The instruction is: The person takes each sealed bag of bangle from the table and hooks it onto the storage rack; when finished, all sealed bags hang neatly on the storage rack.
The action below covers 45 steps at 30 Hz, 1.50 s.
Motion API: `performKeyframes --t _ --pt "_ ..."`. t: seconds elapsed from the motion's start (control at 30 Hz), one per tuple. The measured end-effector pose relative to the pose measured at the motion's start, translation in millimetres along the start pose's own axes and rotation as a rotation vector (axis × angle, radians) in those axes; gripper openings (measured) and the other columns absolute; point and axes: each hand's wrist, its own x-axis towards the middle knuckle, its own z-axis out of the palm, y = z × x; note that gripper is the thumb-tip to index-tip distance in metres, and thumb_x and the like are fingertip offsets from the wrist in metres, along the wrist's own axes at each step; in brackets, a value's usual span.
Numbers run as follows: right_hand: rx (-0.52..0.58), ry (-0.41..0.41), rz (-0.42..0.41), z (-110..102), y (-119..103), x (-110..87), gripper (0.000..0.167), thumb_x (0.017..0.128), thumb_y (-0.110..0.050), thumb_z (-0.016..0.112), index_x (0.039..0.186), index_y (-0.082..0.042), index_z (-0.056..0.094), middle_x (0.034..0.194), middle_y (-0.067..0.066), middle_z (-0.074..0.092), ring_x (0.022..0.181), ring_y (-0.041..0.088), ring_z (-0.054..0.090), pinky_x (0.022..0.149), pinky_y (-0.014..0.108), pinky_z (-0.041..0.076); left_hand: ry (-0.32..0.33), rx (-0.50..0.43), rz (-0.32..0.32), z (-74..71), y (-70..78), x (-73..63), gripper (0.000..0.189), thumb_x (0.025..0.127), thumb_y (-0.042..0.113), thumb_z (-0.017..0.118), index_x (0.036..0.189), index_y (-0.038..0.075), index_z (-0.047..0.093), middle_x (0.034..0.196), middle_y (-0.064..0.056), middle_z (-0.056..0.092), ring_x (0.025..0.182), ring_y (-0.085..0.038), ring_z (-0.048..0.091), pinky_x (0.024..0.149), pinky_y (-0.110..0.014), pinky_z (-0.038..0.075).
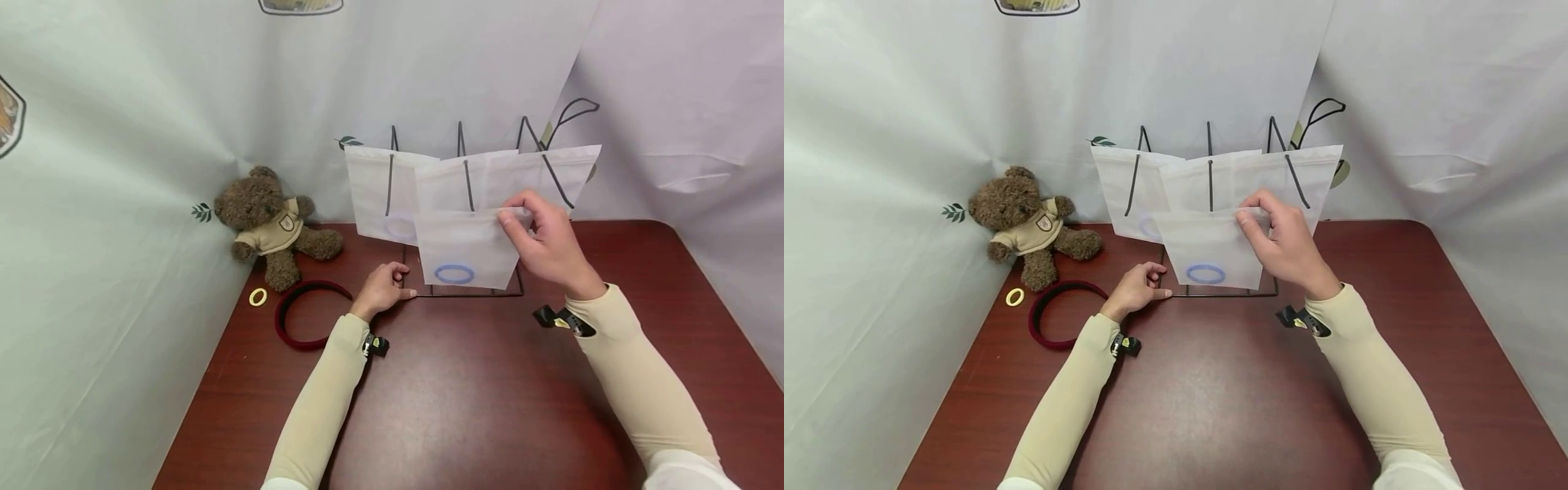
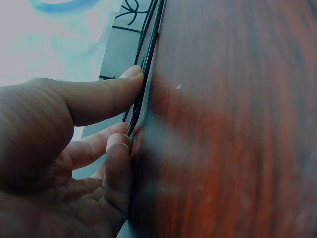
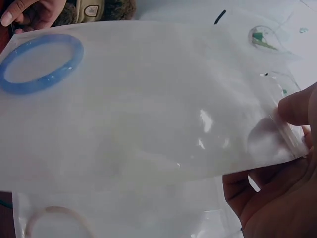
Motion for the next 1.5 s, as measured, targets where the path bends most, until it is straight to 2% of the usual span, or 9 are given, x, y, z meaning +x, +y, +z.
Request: performKeyframes --t 0.4,0.63,0.97,1.23,1.5 --pt "0.064 0.017 0.005 2.2 2.8 6.8 0.003 0.099 0.000 0.068 0.101 0.003 0.068 0.064 -0.006 0.050 0.055 0.007 0.040 0.054 0.023 0.033 -0.005 -0.013 0.001 -1.5 -1.4 -0.4 0.053 0.087 0.026 0.090 0.134 0.012 0.068 0.111 -0.006 0.060 0.094 -0.021 0.055 0.088 -0.036 0.045" --pt "0.017 0.056 0.045 7.1 14.0 14.7 0.007 0.101 -0.005 0.068 0.102 0.002 0.068 0.066 0.000 0.047 0.058 0.007 0.038 0.056 0.022 0.031 -0.007 -0.007 -0.001 -0.7 0.2 0.9 0.054 0.087 0.026 0.090 0.134 0.012 0.068 0.112 -0.005 0.060 0.092 -0.020 0.055 0.088 -0.036 0.045" --pt "-0.007 0.118 0.093 20.4 26.0 35.5 0.016 0.103 -0.016 0.068 0.104 0.000 0.070 0.085 0.000 0.058 0.060 0.010 0.039 0.058 0.023 0.033 0.002 -0.007 -0.002 -1.5 -2.3 0.0 0.053 0.086 0.027 0.091 0.132 0.013 0.069 0.112 -0.005 0.061 0.094 -0.020 0.056 0.089 -0.036 0.045" --pt "-0.086 0.174 0.089 26.0 34.8 49.7 0.021 0.103 -0.022 0.067 0.103 -0.001 0.072 0.084 0.008 0.067 0.058 0.008 0.044 0.060 0.023 0.036 -0.011 -0.014 0.000 -1.6 -3.5 1.3 0.054 0.087 0.027 0.090 0.134 0.012 0.068 0.113 -0.006 0.060 0.094 -0.021 0.056 0.089 -0.036 0.045" --pt "-0.103 0.217 0.099 26.7 42.6 49.5 0.023 0.102 -0.022 0.068 0.103 0.000 0.072 0.093 0.010 0.072 0.066 0.002 0.051 0.065 0.016 0.041 -0.002 -0.004 0.004 -0.1 -2.5 2.5 0.054 0.087 0.026 0.090 0.133 0.012 0.068 0.113 -0.006 0.061 0.094 -0.021 0.057 0.089 -0.037 0.047"
